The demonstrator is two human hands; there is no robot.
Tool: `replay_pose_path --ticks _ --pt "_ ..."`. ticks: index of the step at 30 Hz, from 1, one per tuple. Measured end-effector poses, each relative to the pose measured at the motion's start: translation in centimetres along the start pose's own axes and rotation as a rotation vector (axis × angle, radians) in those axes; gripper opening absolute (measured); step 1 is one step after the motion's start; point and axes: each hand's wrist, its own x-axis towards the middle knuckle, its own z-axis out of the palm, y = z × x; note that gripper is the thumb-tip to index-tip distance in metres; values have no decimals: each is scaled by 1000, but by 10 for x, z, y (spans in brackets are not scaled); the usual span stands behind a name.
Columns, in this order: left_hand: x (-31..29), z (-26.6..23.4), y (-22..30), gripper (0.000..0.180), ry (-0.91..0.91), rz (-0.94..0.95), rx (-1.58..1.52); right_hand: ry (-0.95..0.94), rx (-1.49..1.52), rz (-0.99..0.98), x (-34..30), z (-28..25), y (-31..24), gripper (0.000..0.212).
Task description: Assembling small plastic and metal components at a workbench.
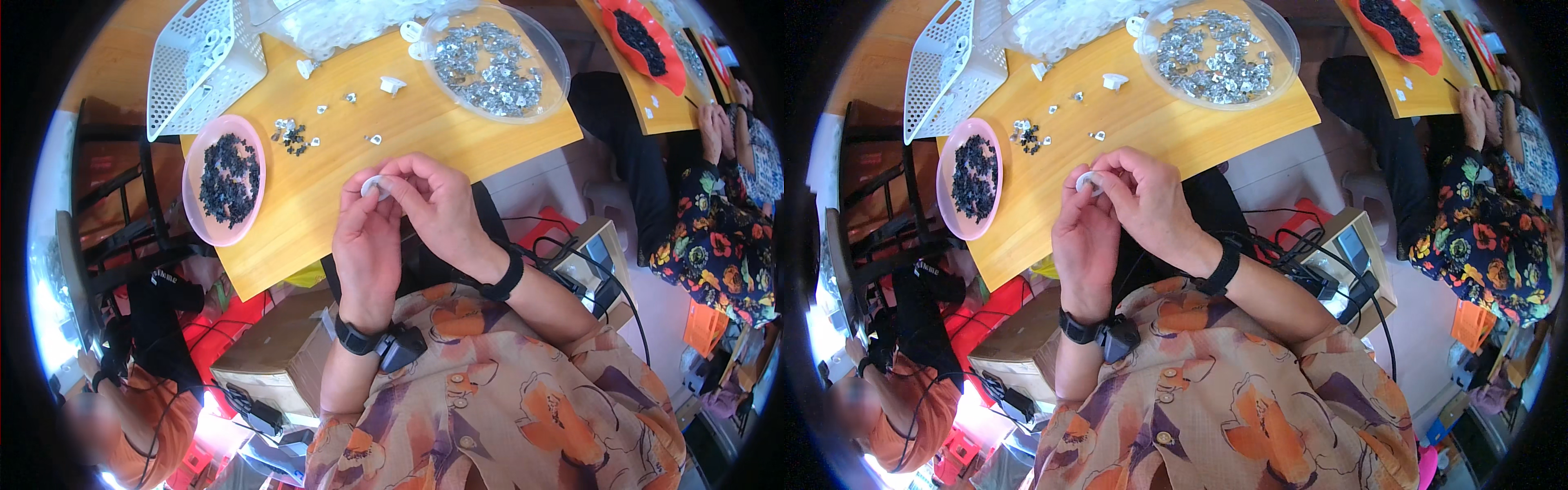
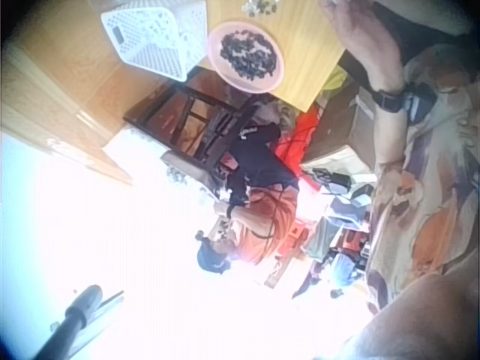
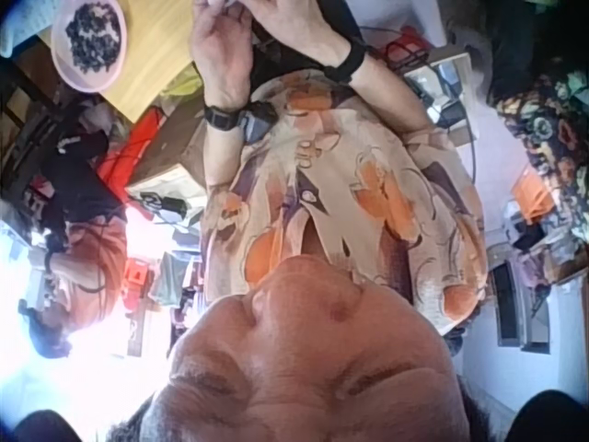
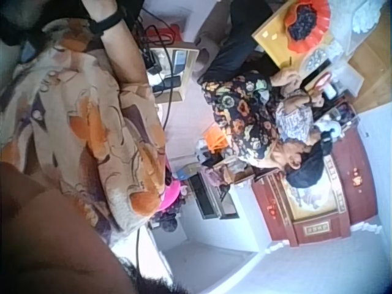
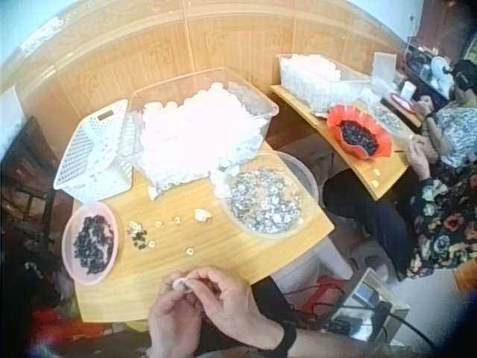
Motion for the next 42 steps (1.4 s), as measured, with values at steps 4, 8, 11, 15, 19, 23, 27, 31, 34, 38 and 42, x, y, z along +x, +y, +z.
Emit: replay_pose_path --ticks 4,8,11,15,19,23,27,31,34,38,42 --pt "-2 9 -5 30 64 21 51 -7 -18 38 -1 -3 1 12" --pt "-2 7 -4 37 40 47 105 6 28 58 -1 -2 -1 12" --pt "-2 6 -5 37 55 64 128 10 50 42 -1 0 -1 12" --pt "-3 9 -4 35 52 76 148 17 10 -6 -4 1 0 9" --pt "-2 10 -2 28 98 52 136 51 -293 -298 -4 3 -2 9" --pt "-3 12 -1 29 127 31 144 21 -216 -172 -6 1 -4 9" --pt "-7 14 1 29 92 55 165 -43 54 74 -5 -1 -3 10" --pt "-10 7 -1 29 82 104 162 -25 27 17 -9 3 -8 9" --pt "-15 9 2 28 49 112 121 -1 -255 -235 -16 6 -13 9" --pt "-23 16 7 28 57 48 67 4 -414 -420 -23 7 -18 9" --pt "-31 15 6 31 32 75 120 -38 -71 -95 -25 3 -21 9"
